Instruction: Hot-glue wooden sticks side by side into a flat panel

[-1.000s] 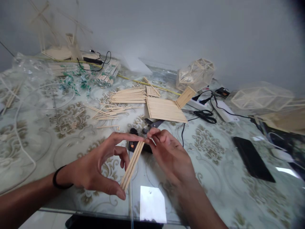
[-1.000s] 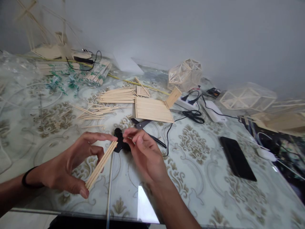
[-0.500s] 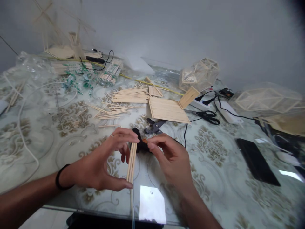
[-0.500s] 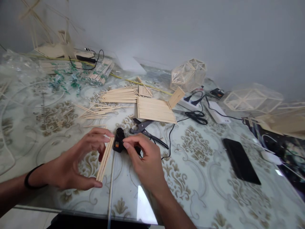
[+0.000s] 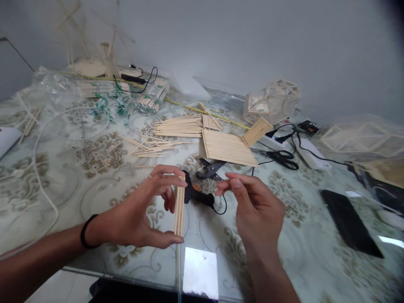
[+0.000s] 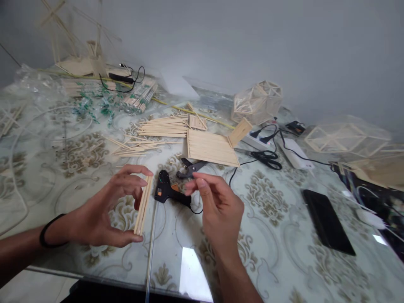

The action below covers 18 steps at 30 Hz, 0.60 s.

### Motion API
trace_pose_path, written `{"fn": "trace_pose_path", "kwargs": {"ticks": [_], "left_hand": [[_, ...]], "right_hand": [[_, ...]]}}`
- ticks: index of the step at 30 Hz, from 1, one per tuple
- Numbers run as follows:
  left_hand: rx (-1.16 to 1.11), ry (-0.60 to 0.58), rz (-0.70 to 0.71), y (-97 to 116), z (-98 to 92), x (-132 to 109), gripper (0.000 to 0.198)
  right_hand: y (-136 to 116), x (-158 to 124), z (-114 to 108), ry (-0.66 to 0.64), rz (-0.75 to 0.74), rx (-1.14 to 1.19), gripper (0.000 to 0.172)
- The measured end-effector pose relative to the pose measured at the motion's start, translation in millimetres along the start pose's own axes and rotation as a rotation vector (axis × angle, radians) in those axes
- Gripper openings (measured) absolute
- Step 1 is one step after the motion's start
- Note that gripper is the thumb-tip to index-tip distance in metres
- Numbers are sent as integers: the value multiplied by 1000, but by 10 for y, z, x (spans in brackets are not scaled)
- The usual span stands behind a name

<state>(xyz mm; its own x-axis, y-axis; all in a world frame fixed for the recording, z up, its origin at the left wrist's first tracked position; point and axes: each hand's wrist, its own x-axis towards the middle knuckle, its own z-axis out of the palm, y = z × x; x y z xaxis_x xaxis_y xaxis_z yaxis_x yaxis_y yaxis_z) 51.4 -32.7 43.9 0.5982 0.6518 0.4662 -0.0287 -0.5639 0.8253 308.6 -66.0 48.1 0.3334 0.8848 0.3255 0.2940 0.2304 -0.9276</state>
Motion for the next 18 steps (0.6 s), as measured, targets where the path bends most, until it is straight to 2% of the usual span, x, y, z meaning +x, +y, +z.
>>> {"fn": "trace_pose_path", "kwargs": {"ticks": [4,8,11,13,15,18], "left_hand": [[-33,0,11,-33,1,-10,89],[-39,-13,35,-38,-10,-2,86],[-60,-7,38,-39,-11,5,84],[-59,-1,44,-42,-5,6,84],[-68,-6,46,-47,3,5,85],[-92,-7,42,-53,11,-1,83]], "right_hand": [[40,-11,-43,70,15,-1,31],[69,21,-55,47,0,74,16],[34,10,-10,-149,50,139,19],[-1,-31,37,-350,147,213,16],[-34,-87,88,-519,264,296,21],[-72,-161,149,-633,385,397,27]]}}
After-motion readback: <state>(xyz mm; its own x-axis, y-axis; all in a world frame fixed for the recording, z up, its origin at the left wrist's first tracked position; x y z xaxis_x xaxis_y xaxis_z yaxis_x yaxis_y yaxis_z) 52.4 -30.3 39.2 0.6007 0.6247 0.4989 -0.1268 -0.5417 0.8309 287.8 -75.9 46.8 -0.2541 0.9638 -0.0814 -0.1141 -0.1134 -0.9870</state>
